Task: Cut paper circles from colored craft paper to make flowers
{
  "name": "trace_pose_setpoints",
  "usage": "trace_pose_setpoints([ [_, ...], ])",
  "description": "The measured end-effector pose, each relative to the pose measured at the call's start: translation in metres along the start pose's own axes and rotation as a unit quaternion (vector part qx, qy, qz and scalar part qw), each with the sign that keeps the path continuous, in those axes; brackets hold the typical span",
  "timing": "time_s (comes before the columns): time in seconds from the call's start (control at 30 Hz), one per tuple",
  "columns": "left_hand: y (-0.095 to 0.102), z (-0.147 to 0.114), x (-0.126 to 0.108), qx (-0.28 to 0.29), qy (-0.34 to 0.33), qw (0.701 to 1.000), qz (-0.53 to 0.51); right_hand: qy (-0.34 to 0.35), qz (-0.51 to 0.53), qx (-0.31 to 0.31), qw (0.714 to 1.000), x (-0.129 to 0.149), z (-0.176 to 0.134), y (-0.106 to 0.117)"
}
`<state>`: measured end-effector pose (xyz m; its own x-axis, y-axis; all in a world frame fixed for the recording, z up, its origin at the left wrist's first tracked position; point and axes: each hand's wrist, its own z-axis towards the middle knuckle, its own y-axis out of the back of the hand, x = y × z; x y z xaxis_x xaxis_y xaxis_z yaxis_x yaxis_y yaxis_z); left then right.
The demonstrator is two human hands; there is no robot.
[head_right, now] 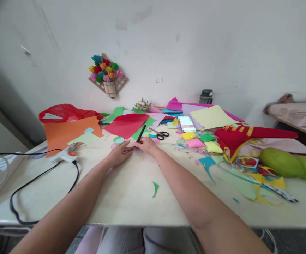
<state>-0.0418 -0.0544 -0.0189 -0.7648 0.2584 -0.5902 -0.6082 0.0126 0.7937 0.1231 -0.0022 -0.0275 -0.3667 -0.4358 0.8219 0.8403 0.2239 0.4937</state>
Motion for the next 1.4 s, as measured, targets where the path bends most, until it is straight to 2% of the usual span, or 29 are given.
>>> trace_pose_setpoints([
  [0.17, -0.001, 0.004, 0.013, -0.001, -0.009, 0.994, -0.105, 0.004, -0.033, -0.007, 0.999, 0.000, -0.001, 0.000],
  [0.4, -0.002, 0.005, 0.019, 0.017, 0.003, 0.988, -0.156, 0.011, -0.068, -0.025, 0.997, 0.002, -0.001, -0.001],
  [1.4, 0.000, 0.002, 0.012, 0.022, 0.007, 0.985, -0.173, 0.024, -0.085, -0.033, 0.996, -0.001, 0.000, -0.002],
])
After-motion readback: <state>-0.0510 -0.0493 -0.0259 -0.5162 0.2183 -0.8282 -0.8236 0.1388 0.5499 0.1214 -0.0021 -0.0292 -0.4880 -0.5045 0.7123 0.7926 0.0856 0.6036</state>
